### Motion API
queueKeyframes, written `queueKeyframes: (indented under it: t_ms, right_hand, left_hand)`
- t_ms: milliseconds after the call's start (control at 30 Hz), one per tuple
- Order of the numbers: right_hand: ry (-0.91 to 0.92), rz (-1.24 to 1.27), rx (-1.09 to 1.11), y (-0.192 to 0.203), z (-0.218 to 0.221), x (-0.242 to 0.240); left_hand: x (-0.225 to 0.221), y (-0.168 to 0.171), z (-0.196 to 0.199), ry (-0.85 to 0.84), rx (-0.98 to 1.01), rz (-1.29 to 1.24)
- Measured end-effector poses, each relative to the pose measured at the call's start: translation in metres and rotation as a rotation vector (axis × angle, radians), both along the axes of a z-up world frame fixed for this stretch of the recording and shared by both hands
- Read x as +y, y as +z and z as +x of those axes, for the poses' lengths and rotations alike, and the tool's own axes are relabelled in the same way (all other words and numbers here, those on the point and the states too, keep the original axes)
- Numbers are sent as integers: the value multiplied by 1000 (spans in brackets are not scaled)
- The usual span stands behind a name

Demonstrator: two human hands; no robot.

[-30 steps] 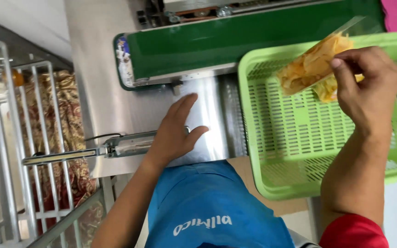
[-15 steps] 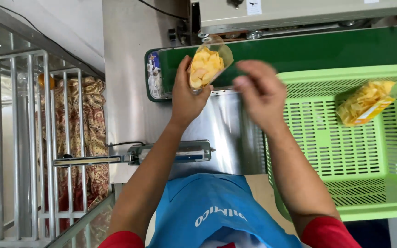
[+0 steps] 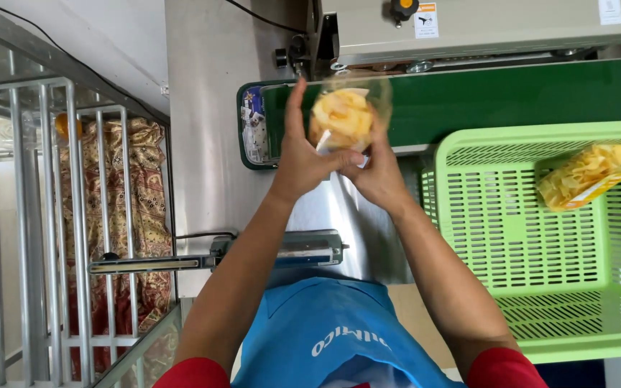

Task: Sealing plastic bags of chips using a manual heat sealer and placing them in a basket.

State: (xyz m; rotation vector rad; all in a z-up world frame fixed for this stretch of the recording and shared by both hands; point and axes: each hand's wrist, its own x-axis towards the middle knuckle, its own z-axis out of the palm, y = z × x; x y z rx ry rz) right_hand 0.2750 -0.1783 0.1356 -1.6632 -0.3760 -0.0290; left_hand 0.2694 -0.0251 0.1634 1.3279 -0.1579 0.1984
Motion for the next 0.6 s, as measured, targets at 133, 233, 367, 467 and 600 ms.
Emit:
queueKeyframes:
  t_ms: [133, 233, 367, 467, 600]
  right_hand:
    - [147, 371, 45, -2, -4, 13]
    - [45, 70, -34, 26, 3, 7]
    - [81, 48, -3, 14, -4, 8]
    - [53, 111, -9, 25, -6, 11]
    - [70, 136, 26, 15, 2, -1]
  left_hand:
    - [-6, 7, 0, -25, -85, 16]
    - [8, 5, 6, 133, -82, 197]
    - [-5, -1, 1, 42, -65, 72]
    - [-4, 3, -2, 25, -61, 118]
    - [-3, -4, -1, 91, -64, 262]
